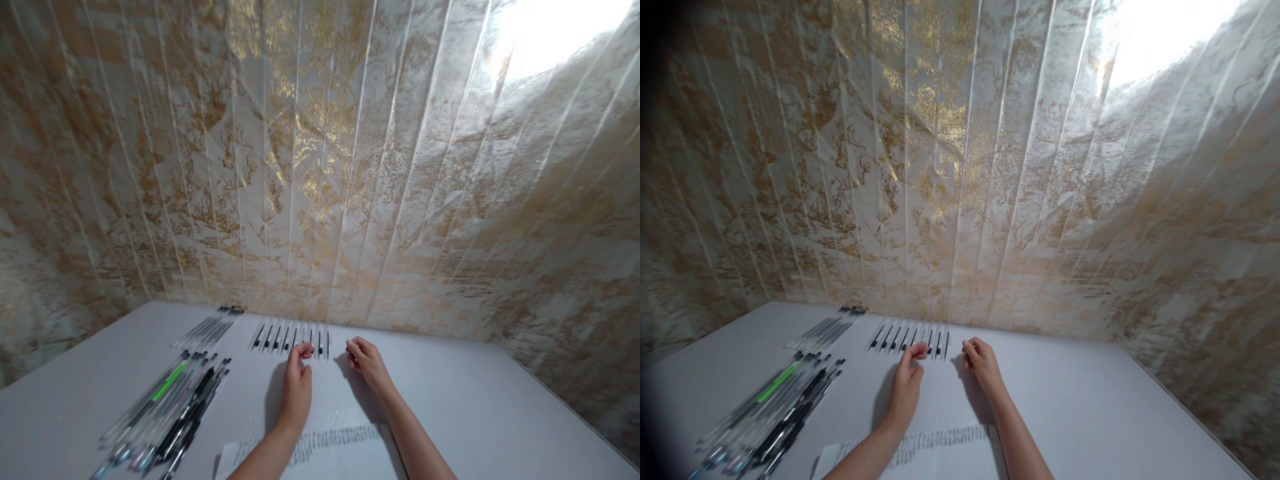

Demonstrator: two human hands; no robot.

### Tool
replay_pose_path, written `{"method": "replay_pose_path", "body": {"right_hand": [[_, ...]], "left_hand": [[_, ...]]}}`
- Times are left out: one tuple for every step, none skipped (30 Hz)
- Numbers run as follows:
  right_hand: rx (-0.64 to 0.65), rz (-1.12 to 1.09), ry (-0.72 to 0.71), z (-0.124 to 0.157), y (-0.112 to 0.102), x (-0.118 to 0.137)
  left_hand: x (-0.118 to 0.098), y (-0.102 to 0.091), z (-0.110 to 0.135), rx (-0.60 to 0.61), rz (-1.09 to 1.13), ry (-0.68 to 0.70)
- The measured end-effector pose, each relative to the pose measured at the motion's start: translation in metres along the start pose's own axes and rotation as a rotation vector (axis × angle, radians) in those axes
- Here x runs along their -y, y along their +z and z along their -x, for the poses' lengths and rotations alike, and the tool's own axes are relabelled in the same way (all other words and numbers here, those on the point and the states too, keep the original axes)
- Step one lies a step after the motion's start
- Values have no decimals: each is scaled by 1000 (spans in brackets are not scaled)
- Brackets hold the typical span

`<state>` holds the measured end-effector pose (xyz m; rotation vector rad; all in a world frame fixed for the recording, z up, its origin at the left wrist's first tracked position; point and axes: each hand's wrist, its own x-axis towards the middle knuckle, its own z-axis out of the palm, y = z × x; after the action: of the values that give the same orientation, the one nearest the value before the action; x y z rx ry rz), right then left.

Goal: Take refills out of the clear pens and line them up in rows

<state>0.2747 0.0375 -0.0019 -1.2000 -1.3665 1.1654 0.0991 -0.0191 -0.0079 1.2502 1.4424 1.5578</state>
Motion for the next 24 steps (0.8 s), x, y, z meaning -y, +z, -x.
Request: {"method": "replay_pose_path", "body": {"right_hand": [[9, -9, 5, 1, -1, 2], [26, -28, 20, 3, -2, 4], [52, -61, 51, 5, -3, 6], [85, -108, 97, 8, -5, 8], [119, -164, 150, 10, -6, 10], [151, -220, 202, 12, -8, 12], [177, -271, 245, 14, -9, 14], [195, -310, 273, 15, -11, 15], [203, -330, 282, 16, -11, 15], [209, -339, 284, 16, -12, 16], [211, -341, 285, 17, -13, 15], [211, -339, 286, 16, -13, 15], [209, -334, 283, 16, -13, 14], [208, -331, 279, 16, -13, 13], [209, -332, 273, 16, -12, 13], [210, -338, 265, 17, -12, 12], [213, -345, 255, 17, -12, 12], [215, -345, 244, 17, -12, 12], [212, -322, 227, 17, -12, 11], [200, -246, 205, 16, -11, 11], [181, -128, 181, 15, -11, 11], [156, 13, 158, 14, -10, 11], [130, 153, 138, 13, -8, 11], [105, 274, 122, 12, -6, 11]], "left_hand": [[0, 0, 0, -1, 0, 1], [0, 0, 0, -2, 1, 1], [0, 0, 0, -4, 1, 1], [0, 0, 0, -7, 0, 0], [0, 0, 0, -11, -1, -1], [0, 0, 0, -13, -1, -2], [0, 0, 0, -15, -2, -2], [-1, 0, 0, -16, -3, -2], [-1, 0, 0, -17, -3, -1], [-1, -1, 0, -18, -4, 0], [-1, -1, 0, -17, -4, 0], [-1, -1, 0, -16, -3, 1], [-1, -1, 0, -15, -3, 1], [-1, -1, 0, -13, -2, 1], [-1, -1, 0, -12, -3, 1], [-1, 0, 0, -12, -4, 0], [-1, 0, 0, -13, -5, 0], [-1, 0, 0, -13, -7, 0], [-1, 0, 0, -14, -8, -1], [-1, 0, 1, -12, -8, -2], [-1, 0, 1, -10, -8, -3], [-1, 0, 1, -7, -8, -3], [-1, 0, 1, -5, -7, -4], [-2, 0, 1, -4, -7, -5]]}}
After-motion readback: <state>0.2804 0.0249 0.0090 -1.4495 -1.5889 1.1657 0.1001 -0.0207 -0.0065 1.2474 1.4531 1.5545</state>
